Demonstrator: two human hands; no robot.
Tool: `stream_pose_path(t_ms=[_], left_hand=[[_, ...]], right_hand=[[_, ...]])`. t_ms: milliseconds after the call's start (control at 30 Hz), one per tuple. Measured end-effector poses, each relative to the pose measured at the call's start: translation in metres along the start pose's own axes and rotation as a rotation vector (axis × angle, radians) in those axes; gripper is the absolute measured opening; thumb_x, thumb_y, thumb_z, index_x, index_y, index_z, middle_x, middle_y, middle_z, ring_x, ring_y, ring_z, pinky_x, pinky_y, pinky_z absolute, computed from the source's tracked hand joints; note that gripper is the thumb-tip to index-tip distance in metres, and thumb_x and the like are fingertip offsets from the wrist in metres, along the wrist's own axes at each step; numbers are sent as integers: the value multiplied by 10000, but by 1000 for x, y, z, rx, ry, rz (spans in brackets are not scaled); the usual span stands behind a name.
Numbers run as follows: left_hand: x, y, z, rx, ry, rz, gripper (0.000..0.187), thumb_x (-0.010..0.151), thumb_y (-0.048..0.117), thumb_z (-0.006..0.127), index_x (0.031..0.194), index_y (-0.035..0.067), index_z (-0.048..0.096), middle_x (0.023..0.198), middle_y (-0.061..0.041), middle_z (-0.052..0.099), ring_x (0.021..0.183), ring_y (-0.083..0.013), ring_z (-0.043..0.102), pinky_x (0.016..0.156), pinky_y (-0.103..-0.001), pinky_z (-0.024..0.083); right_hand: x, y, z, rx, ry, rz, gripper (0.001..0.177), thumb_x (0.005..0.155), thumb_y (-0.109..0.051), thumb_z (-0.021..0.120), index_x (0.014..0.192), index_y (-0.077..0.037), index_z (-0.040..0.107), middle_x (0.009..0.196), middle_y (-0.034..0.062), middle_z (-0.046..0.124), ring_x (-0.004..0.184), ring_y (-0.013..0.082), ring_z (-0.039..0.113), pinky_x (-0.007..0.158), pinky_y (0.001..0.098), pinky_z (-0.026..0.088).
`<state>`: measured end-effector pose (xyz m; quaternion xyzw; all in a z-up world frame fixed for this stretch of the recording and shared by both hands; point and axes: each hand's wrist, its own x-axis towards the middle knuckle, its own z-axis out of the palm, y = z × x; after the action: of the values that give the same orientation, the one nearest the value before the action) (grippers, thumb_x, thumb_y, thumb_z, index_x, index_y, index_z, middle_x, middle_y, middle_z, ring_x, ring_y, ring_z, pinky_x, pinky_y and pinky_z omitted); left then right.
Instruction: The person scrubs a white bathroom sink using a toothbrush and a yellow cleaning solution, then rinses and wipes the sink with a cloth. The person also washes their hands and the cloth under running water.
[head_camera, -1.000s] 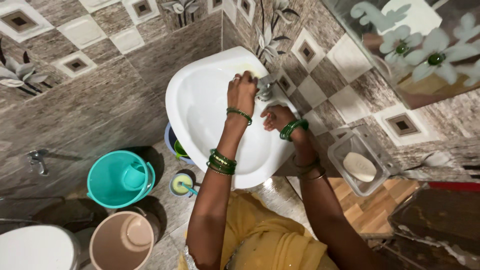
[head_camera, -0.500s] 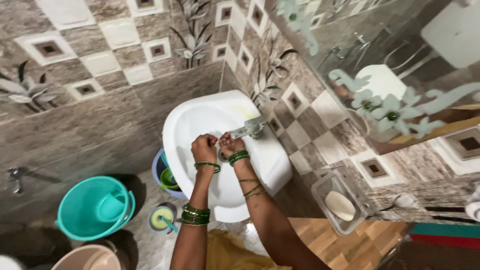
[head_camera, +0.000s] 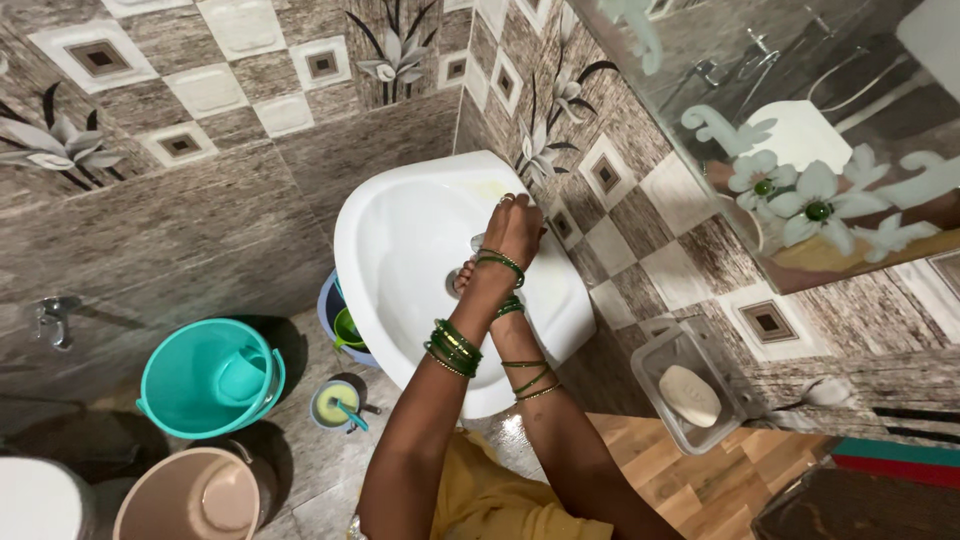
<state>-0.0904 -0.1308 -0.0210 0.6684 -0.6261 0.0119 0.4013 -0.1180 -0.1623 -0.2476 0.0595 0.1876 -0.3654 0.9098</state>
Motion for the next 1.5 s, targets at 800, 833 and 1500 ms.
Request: stream_pose_path(t_ms=[800, 833, 1500], left_hand=[[-20, 25, 38, -52, -41, -362, 311, 691, 193, 859, 835, -14, 677, 889, -228, 697, 827, -423, 690, 731, -496, 564], [-23, 24, 39, -20, -41, -331, 293, 692, 183, 848, 833, -9, 679, 906, -218, 695, 829, -416, 690, 719, -496, 561], [-134, -74, 54, -868, -351, -804, 29, 798, -61, 745, 816, -73, 726, 737, -171, 747, 601, -221, 750, 540, -324, 630]], right_hand=[[3, 21, 23, 171, -43, 169, 129, 941, -2, 486, 813, -5, 503, 732, 79, 478, 646, 197, 418, 634, 322, 400], [1, 22, 26, 181, -31, 214, 170, 947, -8, 495, 780, -32, 482, 699, 59, 452, 636, 185, 406, 636, 320, 398], [-176, -78, 112, -2409, -117, -60, 184, 997, -126, 564, 990, -38, 726, 852, 123, 767, 768, 230, 751, 701, 321, 568]])
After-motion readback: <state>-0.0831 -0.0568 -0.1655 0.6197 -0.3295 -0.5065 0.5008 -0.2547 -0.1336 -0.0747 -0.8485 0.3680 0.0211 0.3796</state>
